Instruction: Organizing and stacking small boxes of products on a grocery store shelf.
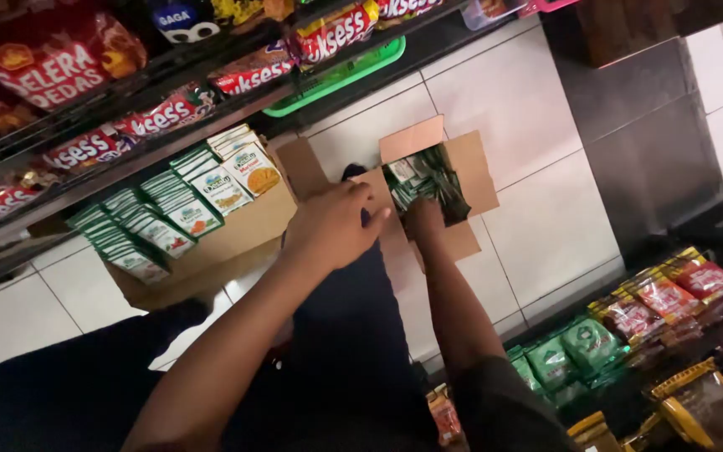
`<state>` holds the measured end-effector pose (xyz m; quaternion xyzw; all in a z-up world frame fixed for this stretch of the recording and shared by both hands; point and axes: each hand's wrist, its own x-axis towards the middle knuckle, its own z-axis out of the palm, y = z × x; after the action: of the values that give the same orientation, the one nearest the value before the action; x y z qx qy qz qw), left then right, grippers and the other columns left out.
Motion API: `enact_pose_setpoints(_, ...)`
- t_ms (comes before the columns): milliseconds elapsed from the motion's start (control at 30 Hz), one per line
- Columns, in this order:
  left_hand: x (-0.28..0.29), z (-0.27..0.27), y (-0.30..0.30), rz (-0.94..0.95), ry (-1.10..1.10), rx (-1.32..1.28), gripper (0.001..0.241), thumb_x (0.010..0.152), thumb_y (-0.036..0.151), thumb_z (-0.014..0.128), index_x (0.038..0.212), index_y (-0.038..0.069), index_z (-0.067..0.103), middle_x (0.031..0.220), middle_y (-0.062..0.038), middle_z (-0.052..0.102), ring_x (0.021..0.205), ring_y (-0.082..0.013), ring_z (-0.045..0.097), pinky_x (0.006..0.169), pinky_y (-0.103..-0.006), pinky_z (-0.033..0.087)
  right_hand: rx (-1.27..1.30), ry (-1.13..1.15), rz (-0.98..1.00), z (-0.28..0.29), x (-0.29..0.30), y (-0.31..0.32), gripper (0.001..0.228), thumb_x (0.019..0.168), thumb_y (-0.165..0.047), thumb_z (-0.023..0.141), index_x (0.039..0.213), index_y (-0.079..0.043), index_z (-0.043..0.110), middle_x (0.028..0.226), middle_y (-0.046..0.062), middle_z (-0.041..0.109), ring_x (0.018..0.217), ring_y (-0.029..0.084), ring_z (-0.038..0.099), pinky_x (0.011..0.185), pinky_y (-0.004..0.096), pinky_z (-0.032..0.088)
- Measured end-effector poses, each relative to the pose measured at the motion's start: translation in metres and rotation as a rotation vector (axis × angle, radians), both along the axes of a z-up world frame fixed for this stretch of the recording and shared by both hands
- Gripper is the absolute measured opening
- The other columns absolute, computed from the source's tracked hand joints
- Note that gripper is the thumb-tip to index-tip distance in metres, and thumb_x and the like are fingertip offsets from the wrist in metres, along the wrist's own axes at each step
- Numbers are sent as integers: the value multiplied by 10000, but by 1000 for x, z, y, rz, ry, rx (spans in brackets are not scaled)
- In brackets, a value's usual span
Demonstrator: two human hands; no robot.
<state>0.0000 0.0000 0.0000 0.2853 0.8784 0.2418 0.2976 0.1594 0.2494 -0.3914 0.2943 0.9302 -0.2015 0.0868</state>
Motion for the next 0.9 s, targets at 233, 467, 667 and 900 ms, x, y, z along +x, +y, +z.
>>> enact_pose_setpoints(233, 0, -2, 8, 39, -6, -13, 437, 940, 503, 575, 1175, 143, 654, 1130, -98, 701, 998, -357, 687, 815, -511, 555, -119, -198, -150, 65, -22, -25, 290, 925, -314, 567, 1066, -78, 655, 1034, 230, 736, 982, 418, 705, 841, 547, 546)
enact_pose_setpoints(467, 4, -16, 11, 17, 83, 92, 437, 945, 485, 584, 1158, 109, 650, 1136, -89, 706, 990, -352, 695, 808, -503, 562, -56, -196, -128, 69, -28, -26, 481, 898, -535, 603, 1076, -94, 675, 1021, 248, 726, 977, 455, 690, 843, 563, 541)
enact_pose_setpoints(667, 2, -7, 16, 8, 66, 74, 423, 930, 476, 597, 1140, 116, 668, 1122, -81, 706, 999, -343, 684, 816, -497, 556, 50, -234, -52, 46, -26, -15, 422, 934, -481, 567, 984, -89, 714, 947, 241, 739, 917, 448, 720, 832, 554, 565)
enact_pose_setpoints(900, 4, -16, 13, 15, 164, 173, 424, 924, 451, 618, 1160, 104, 679, 1088, -94, 713, 1021, -339, 670, 836, -482, 551, 94, -346, 65, 28, -28, -12, 295, 857, -315, 689, 1019, -68, 667, 956, 208, 756, 893, 392, 747, 749, 498, 596)
